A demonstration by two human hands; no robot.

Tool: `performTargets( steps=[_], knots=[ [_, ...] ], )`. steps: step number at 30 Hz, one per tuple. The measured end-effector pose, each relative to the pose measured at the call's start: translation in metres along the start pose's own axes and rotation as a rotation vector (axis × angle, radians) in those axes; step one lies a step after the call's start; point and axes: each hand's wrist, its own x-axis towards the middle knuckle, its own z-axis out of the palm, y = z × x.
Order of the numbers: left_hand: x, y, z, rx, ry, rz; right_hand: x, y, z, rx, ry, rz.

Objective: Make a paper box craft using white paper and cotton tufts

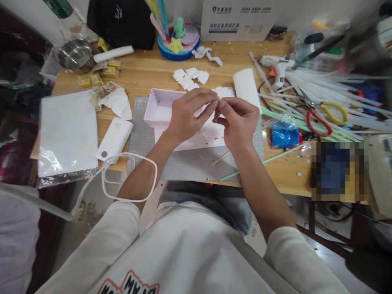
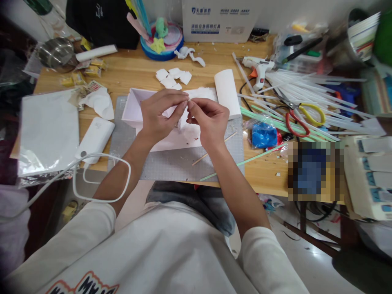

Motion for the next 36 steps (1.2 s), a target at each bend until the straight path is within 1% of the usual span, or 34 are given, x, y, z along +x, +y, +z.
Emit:
performTargets(
  steps=[3, 5, 8, 12, 16, 20, 24, 30, 33, 36],
  knots=[
    [-0.001, -0.001, -0.001, 0.017, -0.080, -0.079, 0.000, 0.002, 0.000, -0.054, 0.006, -0.051],
    [-0.001, -0.002, -0.002, 0.009, -0.088, -0.094, 0.000, 0.001, 0.000, -0.089, 0.014, -0.083],
    [0.000, -0.003, -0.003, -0.013, -0.086, -0.102, 0.000, -0.003, 0.000, -0.139, 0.037, -0.128],
    [0.001, -0.007, -0.004, 0.004, -0.152, -0.097, 0.000, -0.009, 0.000, -0.235, 0.057, -0.179],
    [-0.003, -0.010, -0.003, 0.030, -0.172, -0.068, -0.001, -0.012, -0.002, -0.347, 0.051, -0.206],
    [-0.005, -0.010, -0.002, 0.027, -0.184, -0.085, -0.002, -0.014, -0.002, -0.368, 0.060, -0.193],
    [-0.007, -0.011, 0.000, 0.013, -0.158, -0.109, -0.002, -0.014, -0.001, -0.307, 0.046, -0.166],
    [-0.005, -0.010, 0.001, -0.007, -0.162, -0.150, -0.001, -0.011, 0.000, -0.248, 0.040, -0.130],
    [-0.002, -0.007, -0.001, -0.012, -0.154, -0.149, -0.001, -0.013, -0.001, -0.292, 0.051, -0.132],
    [0.000, -0.006, -0.003, -0.014, -0.160, -0.113, -0.002, -0.017, -0.001, -0.366, 0.059, -0.141]
  ],
)
